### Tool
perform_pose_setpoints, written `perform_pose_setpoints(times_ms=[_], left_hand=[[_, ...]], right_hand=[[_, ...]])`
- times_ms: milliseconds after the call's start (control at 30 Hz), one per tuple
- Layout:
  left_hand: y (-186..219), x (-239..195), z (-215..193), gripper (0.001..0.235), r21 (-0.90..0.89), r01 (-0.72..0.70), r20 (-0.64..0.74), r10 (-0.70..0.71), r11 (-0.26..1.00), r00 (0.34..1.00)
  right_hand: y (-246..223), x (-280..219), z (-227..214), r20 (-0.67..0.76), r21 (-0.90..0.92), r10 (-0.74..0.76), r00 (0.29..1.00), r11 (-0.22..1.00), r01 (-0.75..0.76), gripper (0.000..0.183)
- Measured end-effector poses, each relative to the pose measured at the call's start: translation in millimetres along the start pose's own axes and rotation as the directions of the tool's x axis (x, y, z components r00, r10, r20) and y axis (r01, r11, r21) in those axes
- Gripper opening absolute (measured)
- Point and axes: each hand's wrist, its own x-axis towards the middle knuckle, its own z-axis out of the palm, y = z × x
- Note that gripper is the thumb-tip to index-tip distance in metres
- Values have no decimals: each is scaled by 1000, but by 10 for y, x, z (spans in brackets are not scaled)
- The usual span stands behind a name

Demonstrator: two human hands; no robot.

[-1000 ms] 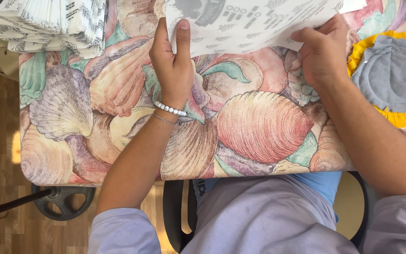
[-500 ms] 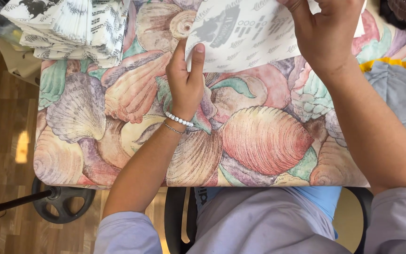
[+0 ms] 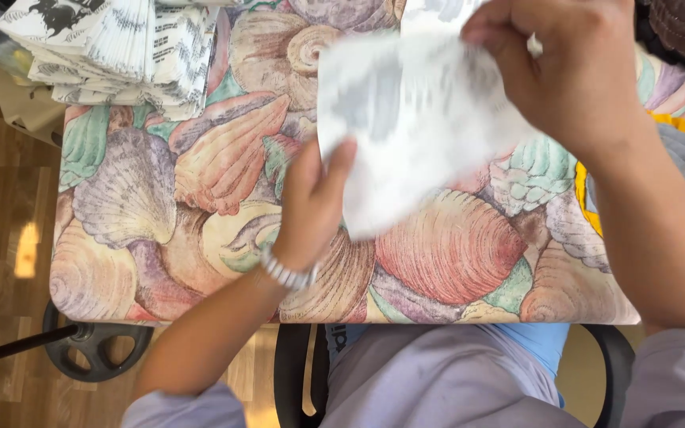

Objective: Folding printed paper sheets into pouches on a table

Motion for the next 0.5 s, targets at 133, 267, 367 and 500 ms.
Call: perform_pose_setpoints(times_ms=[133, 267, 367, 500], left_hand=[[120, -545, -303, 43, -77, 442, 297, -403, 894, 866], [-50, -330, -528, 60, 92, 262, 89, -270, 961, 959], [-263, 20, -548, 43, 328, -266, 139, 232, 906, 963], [-654, 329, -329, 24, 504, -511, 427, 312, 697, 848]], right_hand=[[-555, 71, -135, 325, 200, 76, 942, 969, -148, 7], [-551, -167, 343, 530, 173, 113, 841, 956, -237, 15], [-502, -341, 682, 471, 103, 165, 867, 965, -240, 9], [-461, -441, 898, 501, 29, 156, 852, 980, -197, 14]])
